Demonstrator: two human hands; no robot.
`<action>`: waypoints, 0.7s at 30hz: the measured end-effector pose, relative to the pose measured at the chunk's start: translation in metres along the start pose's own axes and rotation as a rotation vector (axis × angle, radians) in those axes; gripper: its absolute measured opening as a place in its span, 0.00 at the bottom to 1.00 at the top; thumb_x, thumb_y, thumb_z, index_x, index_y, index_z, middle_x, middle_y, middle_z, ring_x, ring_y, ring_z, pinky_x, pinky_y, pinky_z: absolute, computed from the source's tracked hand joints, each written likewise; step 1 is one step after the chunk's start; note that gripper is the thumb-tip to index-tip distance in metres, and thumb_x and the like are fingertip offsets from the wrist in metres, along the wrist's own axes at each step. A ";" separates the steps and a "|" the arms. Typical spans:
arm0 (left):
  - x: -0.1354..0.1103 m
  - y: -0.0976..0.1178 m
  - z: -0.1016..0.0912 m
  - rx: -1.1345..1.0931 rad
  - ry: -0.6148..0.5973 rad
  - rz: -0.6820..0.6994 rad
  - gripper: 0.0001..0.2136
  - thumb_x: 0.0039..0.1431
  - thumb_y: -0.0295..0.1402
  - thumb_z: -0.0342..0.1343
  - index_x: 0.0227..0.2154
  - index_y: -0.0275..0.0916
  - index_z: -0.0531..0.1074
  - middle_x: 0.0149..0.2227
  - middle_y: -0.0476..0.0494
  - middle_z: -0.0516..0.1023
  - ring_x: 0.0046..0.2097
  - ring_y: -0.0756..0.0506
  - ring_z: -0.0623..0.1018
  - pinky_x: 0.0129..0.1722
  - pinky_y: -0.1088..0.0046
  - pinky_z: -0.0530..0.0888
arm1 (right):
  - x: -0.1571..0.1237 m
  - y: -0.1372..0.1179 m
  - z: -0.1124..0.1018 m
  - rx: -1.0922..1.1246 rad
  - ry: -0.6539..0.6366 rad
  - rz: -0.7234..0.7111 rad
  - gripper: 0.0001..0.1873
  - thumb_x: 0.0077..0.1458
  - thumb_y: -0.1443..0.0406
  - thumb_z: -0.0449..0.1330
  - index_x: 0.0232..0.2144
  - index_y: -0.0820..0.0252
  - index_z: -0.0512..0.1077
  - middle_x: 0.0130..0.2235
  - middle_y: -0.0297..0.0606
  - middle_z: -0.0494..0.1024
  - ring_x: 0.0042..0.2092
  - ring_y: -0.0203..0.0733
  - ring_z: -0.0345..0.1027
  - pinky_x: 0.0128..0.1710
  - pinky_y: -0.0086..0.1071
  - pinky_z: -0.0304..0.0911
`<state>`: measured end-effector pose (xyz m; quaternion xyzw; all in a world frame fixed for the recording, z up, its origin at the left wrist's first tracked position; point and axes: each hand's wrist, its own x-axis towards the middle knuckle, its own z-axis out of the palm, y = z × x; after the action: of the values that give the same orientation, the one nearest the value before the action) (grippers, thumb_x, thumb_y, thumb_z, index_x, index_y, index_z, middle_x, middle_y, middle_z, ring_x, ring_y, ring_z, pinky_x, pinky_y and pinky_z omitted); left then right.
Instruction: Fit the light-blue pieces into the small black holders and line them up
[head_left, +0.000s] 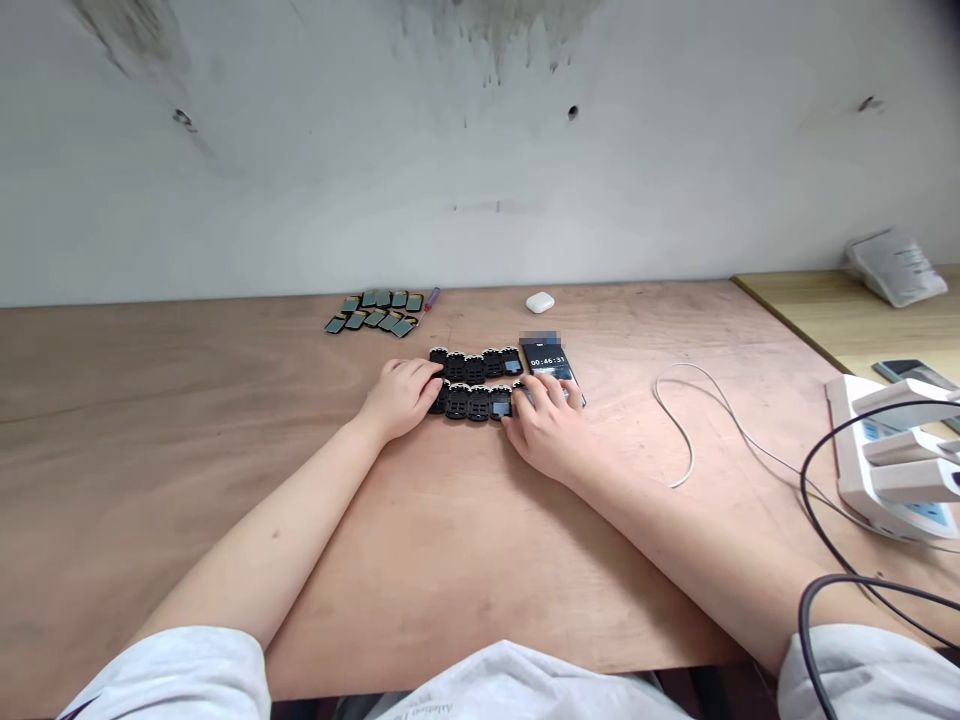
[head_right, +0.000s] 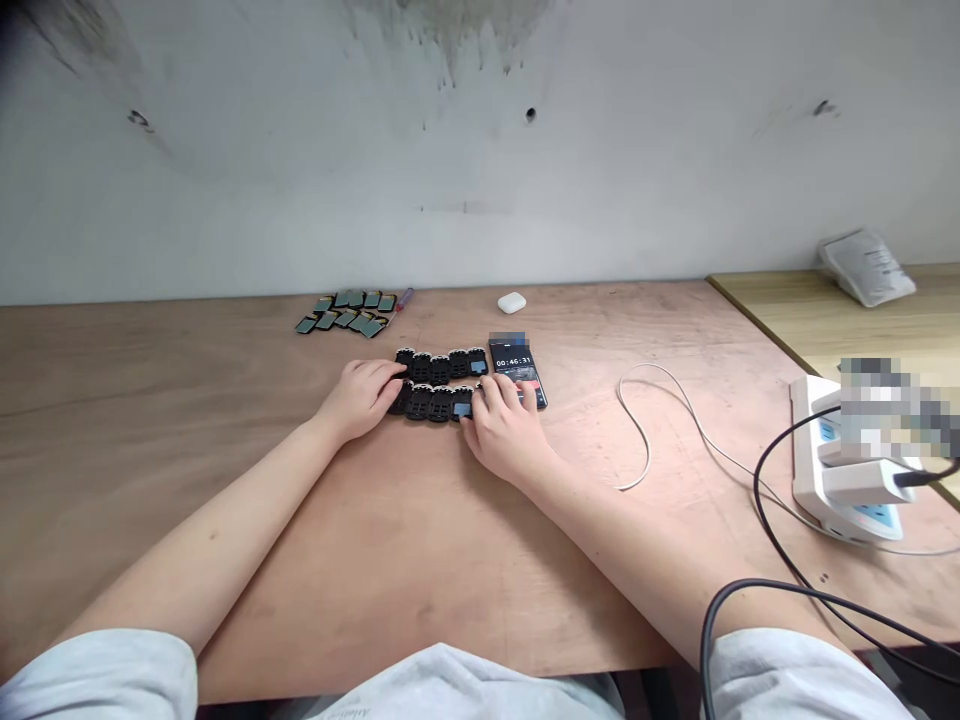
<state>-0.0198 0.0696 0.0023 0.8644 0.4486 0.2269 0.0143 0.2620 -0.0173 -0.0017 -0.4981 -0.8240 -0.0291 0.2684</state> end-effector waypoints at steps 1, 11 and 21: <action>0.000 0.000 0.000 -0.008 -0.010 0.007 0.20 0.73 0.40 0.42 0.56 0.38 0.74 0.55 0.35 0.80 0.57 0.36 0.77 0.60 0.51 0.65 | 0.000 0.001 0.002 -0.007 0.015 0.031 0.15 0.69 0.60 0.54 0.52 0.61 0.72 0.64 0.59 0.67 0.66 0.70 0.55 0.64 0.68 0.45; -0.004 -0.001 0.001 -0.016 -0.013 0.058 0.22 0.73 0.40 0.44 0.63 0.39 0.69 0.67 0.33 0.69 0.67 0.36 0.69 0.68 0.47 0.60 | -0.003 -0.003 0.002 -0.080 0.055 0.027 0.17 0.68 0.54 0.57 0.44 0.61 0.76 0.56 0.59 0.74 0.65 0.69 0.58 0.64 0.68 0.49; -0.070 0.073 -0.009 -0.004 0.054 0.309 0.17 0.66 0.28 0.53 0.57 0.40 0.71 0.54 0.33 0.77 0.54 0.37 0.77 0.55 0.56 0.73 | -0.008 -0.017 -0.010 -0.048 0.015 -0.158 0.16 0.68 0.58 0.58 0.34 0.61 0.79 0.45 0.54 0.80 0.60 0.63 0.64 0.57 0.58 0.61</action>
<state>-0.0018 -0.0297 0.0003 0.9167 0.3101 0.2502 -0.0310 0.2543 -0.0353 0.0067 -0.4375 -0.8578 -0.0734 0.2594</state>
